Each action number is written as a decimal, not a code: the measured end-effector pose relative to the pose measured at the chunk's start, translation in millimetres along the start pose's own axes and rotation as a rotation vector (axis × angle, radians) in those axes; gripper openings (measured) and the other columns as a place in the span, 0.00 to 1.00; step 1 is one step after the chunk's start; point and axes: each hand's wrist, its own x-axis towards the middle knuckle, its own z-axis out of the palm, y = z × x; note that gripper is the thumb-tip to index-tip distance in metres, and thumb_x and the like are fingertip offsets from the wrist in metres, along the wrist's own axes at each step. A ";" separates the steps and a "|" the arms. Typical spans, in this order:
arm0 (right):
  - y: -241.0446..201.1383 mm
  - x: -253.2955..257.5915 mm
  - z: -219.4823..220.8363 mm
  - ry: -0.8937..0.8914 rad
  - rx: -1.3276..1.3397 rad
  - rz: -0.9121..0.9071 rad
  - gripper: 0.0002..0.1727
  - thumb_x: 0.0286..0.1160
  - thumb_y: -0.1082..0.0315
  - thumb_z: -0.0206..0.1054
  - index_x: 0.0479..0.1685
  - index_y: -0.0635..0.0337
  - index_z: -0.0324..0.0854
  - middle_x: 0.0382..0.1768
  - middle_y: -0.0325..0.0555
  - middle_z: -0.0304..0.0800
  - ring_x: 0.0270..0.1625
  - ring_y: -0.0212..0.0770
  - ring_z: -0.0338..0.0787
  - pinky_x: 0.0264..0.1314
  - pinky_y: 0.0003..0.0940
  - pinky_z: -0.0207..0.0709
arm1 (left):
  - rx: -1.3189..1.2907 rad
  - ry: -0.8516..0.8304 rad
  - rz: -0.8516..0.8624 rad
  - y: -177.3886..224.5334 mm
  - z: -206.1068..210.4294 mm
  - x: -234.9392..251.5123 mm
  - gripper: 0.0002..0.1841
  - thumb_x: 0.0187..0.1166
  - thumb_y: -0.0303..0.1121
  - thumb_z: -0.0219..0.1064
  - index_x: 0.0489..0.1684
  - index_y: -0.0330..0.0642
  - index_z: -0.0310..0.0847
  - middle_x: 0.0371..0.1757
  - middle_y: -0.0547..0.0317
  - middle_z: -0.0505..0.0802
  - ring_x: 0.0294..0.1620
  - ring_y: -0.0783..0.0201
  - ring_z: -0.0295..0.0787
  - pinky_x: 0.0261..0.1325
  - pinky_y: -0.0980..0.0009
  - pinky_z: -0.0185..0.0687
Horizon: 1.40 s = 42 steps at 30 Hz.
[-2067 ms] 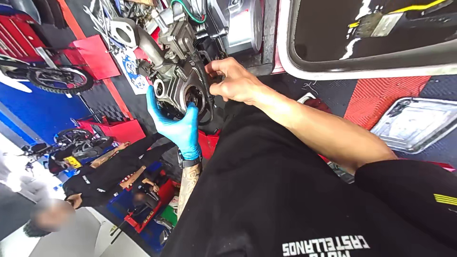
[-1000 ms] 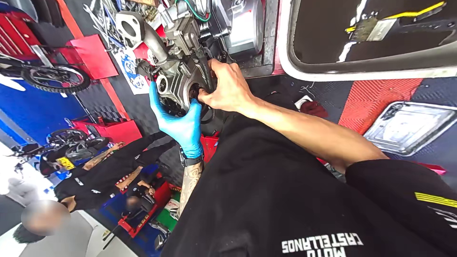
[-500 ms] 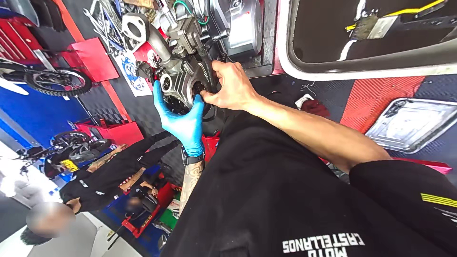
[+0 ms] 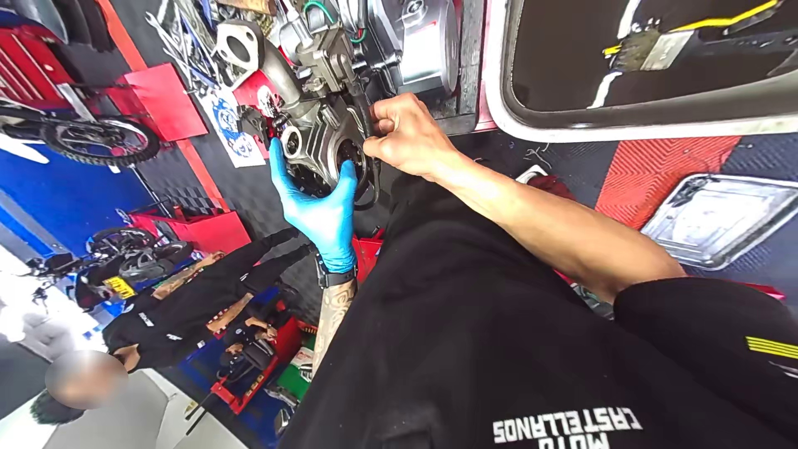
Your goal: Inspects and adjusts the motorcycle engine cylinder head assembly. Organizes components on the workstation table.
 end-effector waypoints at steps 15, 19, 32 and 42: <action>-7.5 -1.7 -2.3 -0.037 0.034 0.115 0.06 0.57 0.61 0.70 0.30 0.50 0.86 0.26 0.35 0.85 0.29 0.34 0.83 0.29 0.41 0.72 | 0.062 -0.085 -0.017 4.5 1.3 0.2 0.60 0.61 0.42 0.87 0.95 0.37 0.45 0.90 0.44 0.66 0.89 0.59 0.65 0.89 0.63 0.65; -5.8 -1.5 -1.0 -0.010 0.015 0.085 0.06 0.59 0.60 0.69 0.27 0.50 0.84 0.25 0.35 0.84 0.29 0.34 0.83 0.30 0.42 0.72 | 0.169 -0.046 0.143 5.4 -3.1 -1.5 0.61 0.61 0.44 0.87 0.93 0.29 0.46 0.90 0.33 0.62 0.91 0.48 0.59 0.90 0.56 0.63; -10.7 -4.7 3.2 0.059 0.066 0.116 0.21 0.68 0.60 0.66 0.61 0.54 0.76 0.36 0.39 0.92 0.37 0.35 0.91 0.40 0.40 0.83 | 0.884 -0.916 0.831 59.8 -30.9 62.2 0.30 0.64 0.56 0.75 0.64 0.51 0.87 0.96 0.39 0.52 0.96 0.33 0.39 0.89 0.29 0.36; -9.1 -9.0 0.7 0.102 0.120 0.075 0.12 0.81 0.62 0.55 0.57 0.53 0.74 0.27 0.37 0.80 0.29 0.35 0.82 0.33 0.38 0.76 | 1.197 -1.121 0.876 79.2 -3.1 66.1 0.43 0.55 0.58 0.82 0.69 0.38 0.83 0.98 0.45 0.48 0.98 0.44 0.38 0.89 0.30 0.41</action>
